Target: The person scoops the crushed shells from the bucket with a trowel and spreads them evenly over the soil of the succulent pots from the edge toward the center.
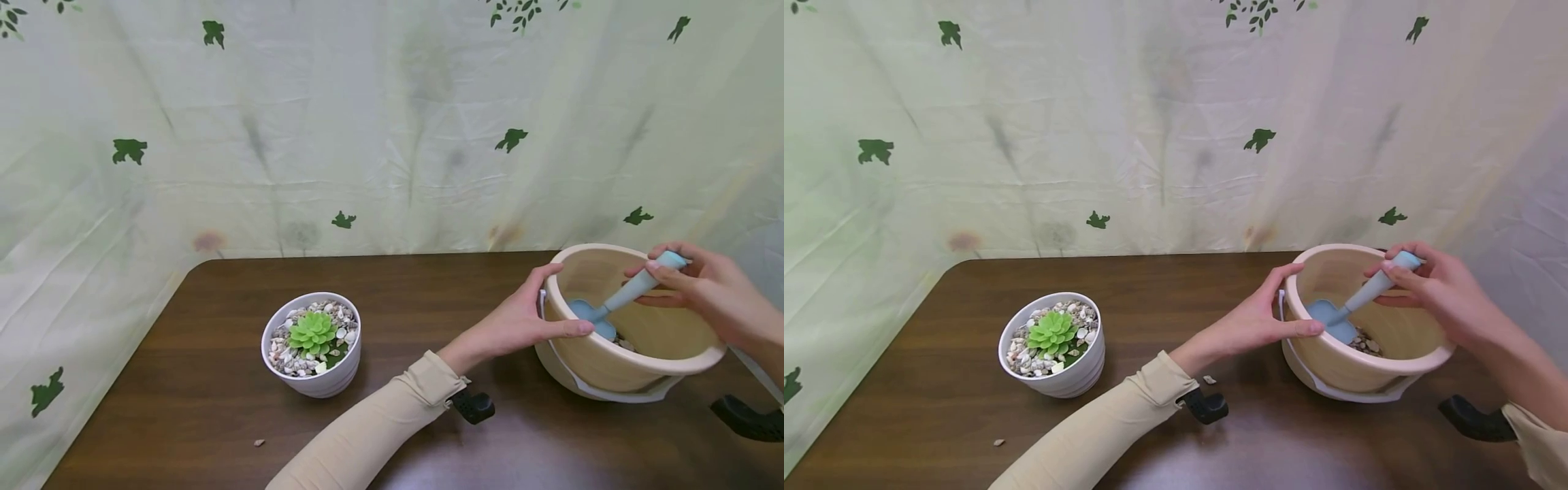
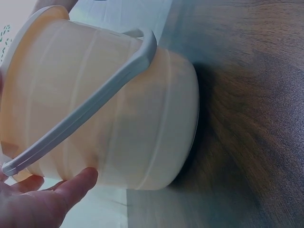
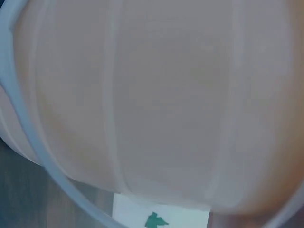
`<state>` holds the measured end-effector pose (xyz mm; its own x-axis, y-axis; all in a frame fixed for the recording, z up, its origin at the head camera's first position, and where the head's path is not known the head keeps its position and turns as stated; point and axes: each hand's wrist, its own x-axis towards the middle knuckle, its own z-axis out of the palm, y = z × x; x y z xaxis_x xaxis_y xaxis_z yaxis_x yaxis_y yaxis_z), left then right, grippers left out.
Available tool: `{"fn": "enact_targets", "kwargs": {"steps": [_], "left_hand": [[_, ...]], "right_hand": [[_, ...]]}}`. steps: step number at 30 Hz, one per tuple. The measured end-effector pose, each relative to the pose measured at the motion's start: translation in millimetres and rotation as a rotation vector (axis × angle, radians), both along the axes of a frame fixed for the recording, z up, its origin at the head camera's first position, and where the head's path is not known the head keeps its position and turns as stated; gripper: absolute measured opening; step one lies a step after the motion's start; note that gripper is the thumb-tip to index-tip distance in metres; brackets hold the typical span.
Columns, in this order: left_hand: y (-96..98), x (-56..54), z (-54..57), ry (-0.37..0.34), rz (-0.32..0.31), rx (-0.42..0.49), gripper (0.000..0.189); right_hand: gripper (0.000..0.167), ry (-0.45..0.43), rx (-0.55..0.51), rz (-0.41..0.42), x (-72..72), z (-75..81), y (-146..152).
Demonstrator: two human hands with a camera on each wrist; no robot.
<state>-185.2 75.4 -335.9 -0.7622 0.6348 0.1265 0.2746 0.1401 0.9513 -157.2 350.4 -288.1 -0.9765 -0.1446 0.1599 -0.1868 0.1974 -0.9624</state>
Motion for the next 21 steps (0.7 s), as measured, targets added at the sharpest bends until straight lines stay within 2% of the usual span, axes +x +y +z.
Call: {"fn": "enact_targets", "kwargs": {"steps": [4, 7, 13, 16, 21], "left_hand": [[-0.7, 0.4, 0.1, -0.006, 0.002, 0.001, 0.086], [-1.0, 0.4, 0.6, -0.006, 0.000, 0.007, 0.086], [0.0, 0.1, 1.7, -0.004, -0.011, 0.023, 0.086], [0.2, 0.1, 1.4, -0.007, -0.004, 0.022, 0.087], [0.5, 0.7, 0.7, -0.009, 0.005, 0.017, 0.087]], "right_hand": [[0.008, -0.037, -0.117, 0.025, 3.0, 0.3, 5], [0.008, -0.056, -0.158, 0.036, 4.3, 0.3, 8], [0.010, -0.076, -0.283, 0.013, 4.6, -0.7, 17], [0.011, -0.088, -0.326, 0.008, 3.3, -0.8, 21], [0.009, -0.130, -0.327, -0.037, 3.0, 0.8, 29]]}}
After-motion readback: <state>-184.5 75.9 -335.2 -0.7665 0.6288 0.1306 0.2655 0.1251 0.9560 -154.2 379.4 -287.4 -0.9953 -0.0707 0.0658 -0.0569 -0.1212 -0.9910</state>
